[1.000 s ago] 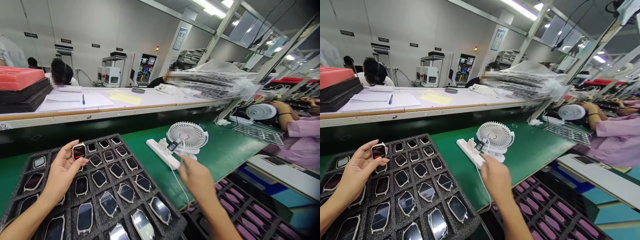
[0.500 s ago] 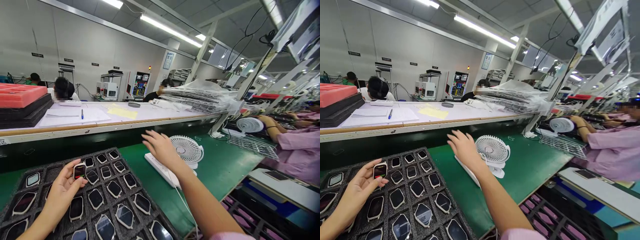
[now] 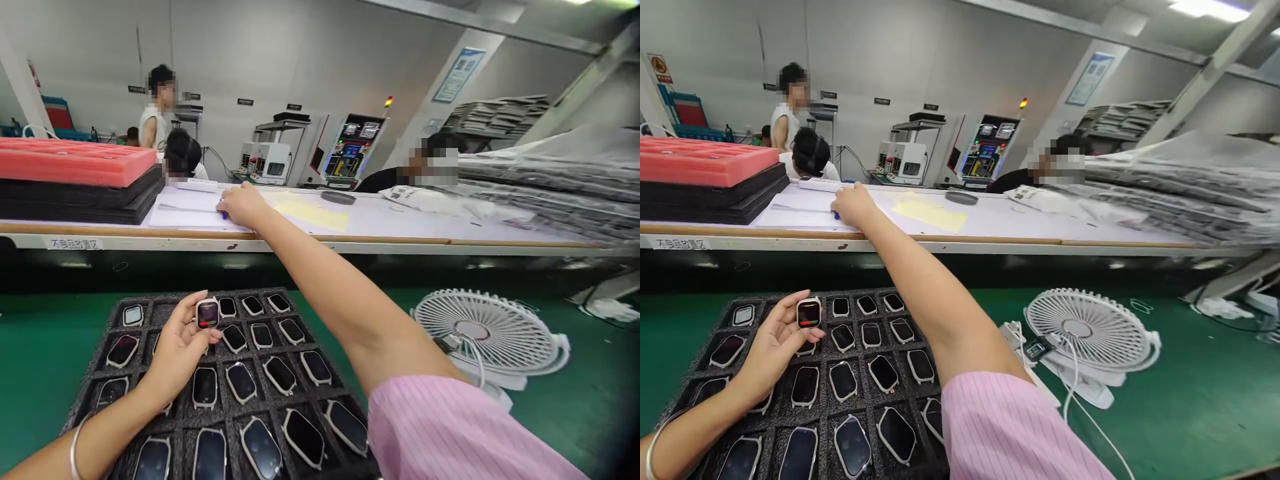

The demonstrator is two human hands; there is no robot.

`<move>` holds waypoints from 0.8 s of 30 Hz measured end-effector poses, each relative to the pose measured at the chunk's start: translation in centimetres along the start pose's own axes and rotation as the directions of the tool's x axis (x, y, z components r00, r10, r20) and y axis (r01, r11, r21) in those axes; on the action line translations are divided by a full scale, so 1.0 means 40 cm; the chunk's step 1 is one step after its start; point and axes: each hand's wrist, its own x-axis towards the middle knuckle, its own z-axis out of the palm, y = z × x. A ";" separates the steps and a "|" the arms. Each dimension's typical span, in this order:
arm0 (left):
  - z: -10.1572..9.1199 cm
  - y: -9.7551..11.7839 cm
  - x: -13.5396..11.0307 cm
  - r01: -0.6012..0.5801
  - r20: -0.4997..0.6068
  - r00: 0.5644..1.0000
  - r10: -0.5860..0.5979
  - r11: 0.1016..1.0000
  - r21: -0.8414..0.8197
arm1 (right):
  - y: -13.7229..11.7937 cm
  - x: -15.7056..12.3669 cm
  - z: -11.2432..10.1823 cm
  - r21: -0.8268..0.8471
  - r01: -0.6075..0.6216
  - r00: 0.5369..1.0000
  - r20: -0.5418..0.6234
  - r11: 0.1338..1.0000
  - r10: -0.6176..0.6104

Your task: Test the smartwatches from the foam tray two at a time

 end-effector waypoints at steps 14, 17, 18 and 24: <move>-0.010 -0.001 0.004 0.035 0.029 0.999 -0.034 0.999 -0.025 | 0.251 -0.392 0.004 0.001 -0.446 0.865 0.259 0.895 0.430; -0.008 -0.001 0.002 0.042 0.023 0.999 -0.042 0.999 0.011 | 0.214 -0.530 0.017 -0.032 -0.501 0.841 0.216 0.865 0.495; -0.006 -0.001 0.002 0.042 0.019 0.999 -0.043 0.999 0.026 | 0.190 -0.578 0.024 -0.051 -0.533 0.824 0.199 0.845 0.531; 0.000 -0.009 0.002 0.044 0.006 0.999 -0.045 0.992 0.121 | 0.024 -0.796 0.091 -0.043 -0.684 0.727 0.043 0.728 0.685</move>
